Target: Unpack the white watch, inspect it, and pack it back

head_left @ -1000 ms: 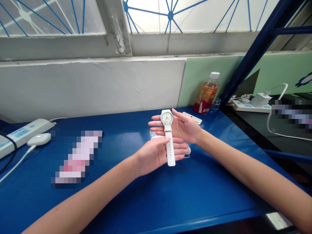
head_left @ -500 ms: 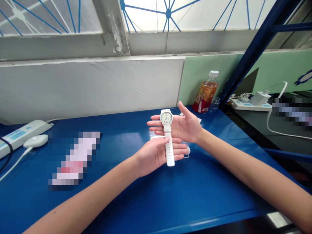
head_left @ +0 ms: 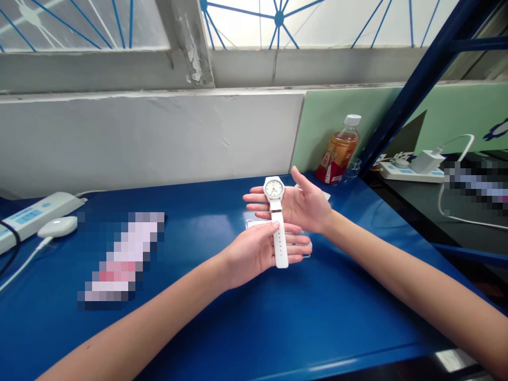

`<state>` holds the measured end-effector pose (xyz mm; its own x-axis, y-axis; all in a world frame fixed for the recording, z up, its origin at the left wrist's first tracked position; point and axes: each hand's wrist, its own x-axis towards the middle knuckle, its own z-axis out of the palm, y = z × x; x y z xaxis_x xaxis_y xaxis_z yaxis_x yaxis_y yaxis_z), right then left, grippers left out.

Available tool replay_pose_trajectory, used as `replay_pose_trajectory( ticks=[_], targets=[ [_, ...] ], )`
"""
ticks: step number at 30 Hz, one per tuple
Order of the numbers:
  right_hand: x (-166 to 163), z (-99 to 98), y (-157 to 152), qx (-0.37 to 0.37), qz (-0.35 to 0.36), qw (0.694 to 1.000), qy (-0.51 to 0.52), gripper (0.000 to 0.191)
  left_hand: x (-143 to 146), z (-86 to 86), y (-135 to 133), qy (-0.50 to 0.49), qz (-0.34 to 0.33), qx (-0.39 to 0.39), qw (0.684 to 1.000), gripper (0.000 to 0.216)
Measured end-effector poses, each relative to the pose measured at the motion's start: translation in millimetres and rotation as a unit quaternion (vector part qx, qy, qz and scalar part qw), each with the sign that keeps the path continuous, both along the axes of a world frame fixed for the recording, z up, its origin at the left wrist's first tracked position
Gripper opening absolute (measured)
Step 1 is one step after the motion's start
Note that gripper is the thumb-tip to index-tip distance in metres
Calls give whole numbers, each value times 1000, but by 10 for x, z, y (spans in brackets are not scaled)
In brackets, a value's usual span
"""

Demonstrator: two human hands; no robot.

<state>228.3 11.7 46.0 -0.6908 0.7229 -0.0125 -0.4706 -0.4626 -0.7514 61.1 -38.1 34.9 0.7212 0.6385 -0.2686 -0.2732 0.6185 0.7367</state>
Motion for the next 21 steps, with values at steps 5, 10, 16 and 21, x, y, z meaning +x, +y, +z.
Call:
replay_pose_trajectory(
  ticks=[5,10,16,21],
  targets=[
    [-42,0,-22,4,-8,1000,9,73,27,-10,-25,14,50,-3,999,30],
    [-69,-34,-16,8,-21,999,-23,58,30,-29,-17,20,63,-15,998,28],
    [-67,-66,37,16,-77,996,-32,57,4,16,21,10,28,2,1000,34],
    [-57,-39,42,25,-101,994,-32,54,-34,57,62,4,9,25,1000,33]
  ],
)
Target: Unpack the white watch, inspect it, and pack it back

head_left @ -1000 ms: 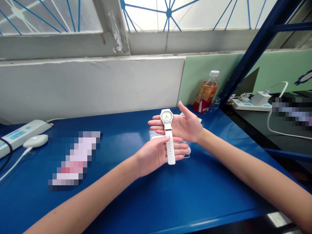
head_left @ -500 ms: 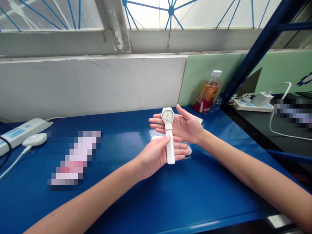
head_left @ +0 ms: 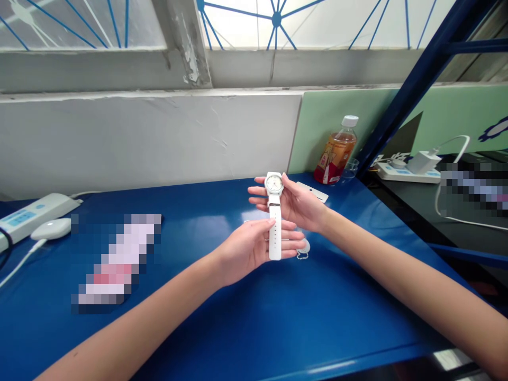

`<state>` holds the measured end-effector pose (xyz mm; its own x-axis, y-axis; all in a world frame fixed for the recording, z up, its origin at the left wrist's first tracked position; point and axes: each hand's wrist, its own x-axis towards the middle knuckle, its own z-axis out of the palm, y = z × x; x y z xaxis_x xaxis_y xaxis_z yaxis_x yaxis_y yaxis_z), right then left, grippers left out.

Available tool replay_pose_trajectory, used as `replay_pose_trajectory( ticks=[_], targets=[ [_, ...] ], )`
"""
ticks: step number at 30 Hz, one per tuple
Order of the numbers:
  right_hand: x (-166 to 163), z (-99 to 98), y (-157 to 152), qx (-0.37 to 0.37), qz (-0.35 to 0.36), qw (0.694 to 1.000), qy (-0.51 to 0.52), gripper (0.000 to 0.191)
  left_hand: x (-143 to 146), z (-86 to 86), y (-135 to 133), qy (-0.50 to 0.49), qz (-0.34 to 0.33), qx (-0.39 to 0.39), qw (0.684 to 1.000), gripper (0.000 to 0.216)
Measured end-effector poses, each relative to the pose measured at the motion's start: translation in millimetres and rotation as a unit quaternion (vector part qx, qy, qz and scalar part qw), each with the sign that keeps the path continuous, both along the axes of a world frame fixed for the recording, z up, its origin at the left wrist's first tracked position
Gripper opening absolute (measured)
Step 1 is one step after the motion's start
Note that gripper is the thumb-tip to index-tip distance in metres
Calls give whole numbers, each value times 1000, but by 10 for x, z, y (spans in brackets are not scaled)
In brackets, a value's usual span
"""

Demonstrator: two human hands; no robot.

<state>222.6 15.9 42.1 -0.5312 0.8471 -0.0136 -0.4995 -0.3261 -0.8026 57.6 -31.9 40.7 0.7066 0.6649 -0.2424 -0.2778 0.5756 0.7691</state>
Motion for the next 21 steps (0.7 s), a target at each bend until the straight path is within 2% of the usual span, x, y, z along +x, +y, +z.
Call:
replay_pose_trajectory(
  ticks=[11,21],
  targets=[
    [33,3,3,-49,67,996,37,68,43,-68,-49,49,27,-35,998,34],
    [51,18,-5,-51,42,997,34,45,46,-21,-49,6,48,-26,998,27]
  ],
)
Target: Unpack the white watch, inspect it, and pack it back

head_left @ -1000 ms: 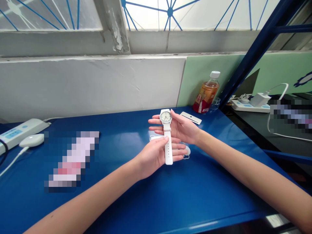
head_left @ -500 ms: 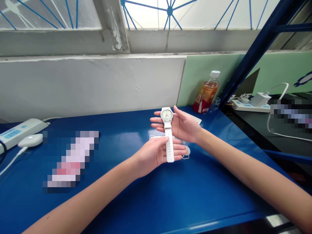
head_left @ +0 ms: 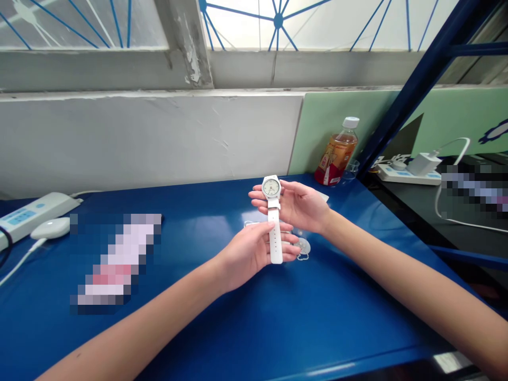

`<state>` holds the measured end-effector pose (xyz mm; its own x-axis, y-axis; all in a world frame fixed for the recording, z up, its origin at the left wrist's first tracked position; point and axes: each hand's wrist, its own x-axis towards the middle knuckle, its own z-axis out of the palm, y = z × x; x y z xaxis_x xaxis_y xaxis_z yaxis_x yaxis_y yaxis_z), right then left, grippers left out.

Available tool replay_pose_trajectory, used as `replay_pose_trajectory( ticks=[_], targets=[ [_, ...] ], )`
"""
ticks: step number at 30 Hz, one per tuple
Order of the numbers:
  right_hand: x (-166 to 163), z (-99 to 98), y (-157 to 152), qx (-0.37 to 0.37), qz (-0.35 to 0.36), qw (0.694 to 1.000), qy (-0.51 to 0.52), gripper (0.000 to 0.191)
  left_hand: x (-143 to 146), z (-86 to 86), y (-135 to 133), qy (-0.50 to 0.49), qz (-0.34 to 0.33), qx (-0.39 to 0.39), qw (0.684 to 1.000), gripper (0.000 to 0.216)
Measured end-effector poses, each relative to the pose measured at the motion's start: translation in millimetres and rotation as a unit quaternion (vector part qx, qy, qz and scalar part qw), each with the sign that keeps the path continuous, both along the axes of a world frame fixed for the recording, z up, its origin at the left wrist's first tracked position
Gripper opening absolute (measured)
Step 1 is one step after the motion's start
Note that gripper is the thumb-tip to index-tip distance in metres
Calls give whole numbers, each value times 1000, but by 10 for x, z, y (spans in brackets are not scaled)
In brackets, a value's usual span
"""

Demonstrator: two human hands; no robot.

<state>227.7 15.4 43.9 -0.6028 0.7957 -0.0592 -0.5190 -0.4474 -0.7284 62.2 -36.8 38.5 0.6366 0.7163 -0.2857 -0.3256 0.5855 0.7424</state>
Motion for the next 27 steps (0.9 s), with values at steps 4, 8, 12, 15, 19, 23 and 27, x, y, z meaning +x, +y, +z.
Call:
replay_pose_trajectory(
  ticks=[4,8,12,15,19,23,27],
  targets=[
    [-22,-46,5,60,-93,993,-35,27,14,-20,-6,20,31,24,999,20],
    [-71,-110,3,82,-153,983,-54,26,29,-48,-36,-7,4,35,999,27],
    [-96,-95,-26,65,-113,991,-39,22,14,-57,-56,-47,-63,23,997,32],
    [-89,-33,-56,59,-39,997,-22,21,1,-65,-55,-47,-93,17,994,34],
    [-64,51,-70,54,-1,998,-14,28,4,-73,-47,-19,-85,5,996,35],
    [-37,58,-44,45,-15,999,-23,35,10,-83,-30,-1,-36,19,999,28],
    [-22,-1,-27,63,-30,997,-22,29,3,-98,-19,-3,-35,25,999,28]
  ],
)
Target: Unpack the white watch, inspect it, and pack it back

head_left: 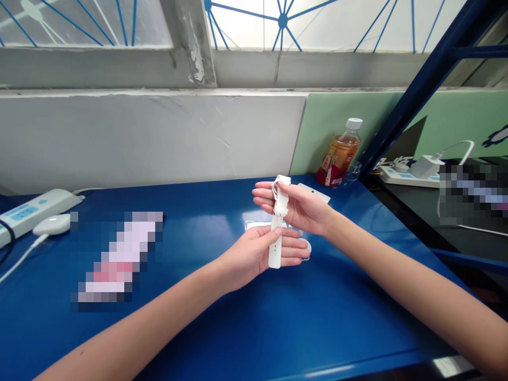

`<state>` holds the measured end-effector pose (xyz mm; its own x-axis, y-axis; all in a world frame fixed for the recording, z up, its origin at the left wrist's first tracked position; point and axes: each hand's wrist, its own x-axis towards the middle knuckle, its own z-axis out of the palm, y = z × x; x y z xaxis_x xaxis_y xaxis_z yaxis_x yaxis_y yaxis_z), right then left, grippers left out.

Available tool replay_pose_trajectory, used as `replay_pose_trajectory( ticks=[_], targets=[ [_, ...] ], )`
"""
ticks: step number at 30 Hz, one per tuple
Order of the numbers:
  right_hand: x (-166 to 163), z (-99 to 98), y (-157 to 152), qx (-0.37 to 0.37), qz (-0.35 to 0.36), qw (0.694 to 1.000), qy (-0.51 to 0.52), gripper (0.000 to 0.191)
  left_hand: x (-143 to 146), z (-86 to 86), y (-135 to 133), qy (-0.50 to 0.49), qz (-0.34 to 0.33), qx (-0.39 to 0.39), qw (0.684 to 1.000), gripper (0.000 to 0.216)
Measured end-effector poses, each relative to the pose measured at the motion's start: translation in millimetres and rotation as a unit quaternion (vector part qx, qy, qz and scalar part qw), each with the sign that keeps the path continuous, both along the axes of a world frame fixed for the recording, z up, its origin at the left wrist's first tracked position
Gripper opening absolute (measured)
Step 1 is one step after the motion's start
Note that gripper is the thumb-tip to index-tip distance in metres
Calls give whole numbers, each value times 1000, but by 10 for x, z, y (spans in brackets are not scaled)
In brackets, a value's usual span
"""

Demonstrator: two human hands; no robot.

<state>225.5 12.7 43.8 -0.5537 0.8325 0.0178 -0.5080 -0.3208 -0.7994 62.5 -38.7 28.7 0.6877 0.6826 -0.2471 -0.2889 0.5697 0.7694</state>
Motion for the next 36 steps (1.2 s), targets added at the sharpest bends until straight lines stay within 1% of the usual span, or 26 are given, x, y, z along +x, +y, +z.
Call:
replay_pose_trajectory(
  ticks=[2,6,14,20,24,31,36],
  targets=[
    [-1,-22,-8,9,16,1000,4,26,-1,-4,-6,-2,-10,1,1000,29],
    [-13,-21,-34,12,40,999,14,28,6,-2,-29,-4,-20,1,1000,29],
    [15,-2,-7,-8,33,999,-18,29,17,35,-29,6,-25,2,1000,30],
    [34,-19,16,-9,37,998,-40,26,15,-14,-26,-3,-23,10,1000,26],
    [29,-22,16,-16,39,999,-33,25,14,-28,-33,-2,-24,9,1000,25],
    [17,34,2,-47,46,998,-12,33,-12,1,-21,-8,-39,0,999,28],
    [25,84,-2,-59,52,997,3,52,-17,16,-7,-25,-36,-17,999,31]
  ],
)
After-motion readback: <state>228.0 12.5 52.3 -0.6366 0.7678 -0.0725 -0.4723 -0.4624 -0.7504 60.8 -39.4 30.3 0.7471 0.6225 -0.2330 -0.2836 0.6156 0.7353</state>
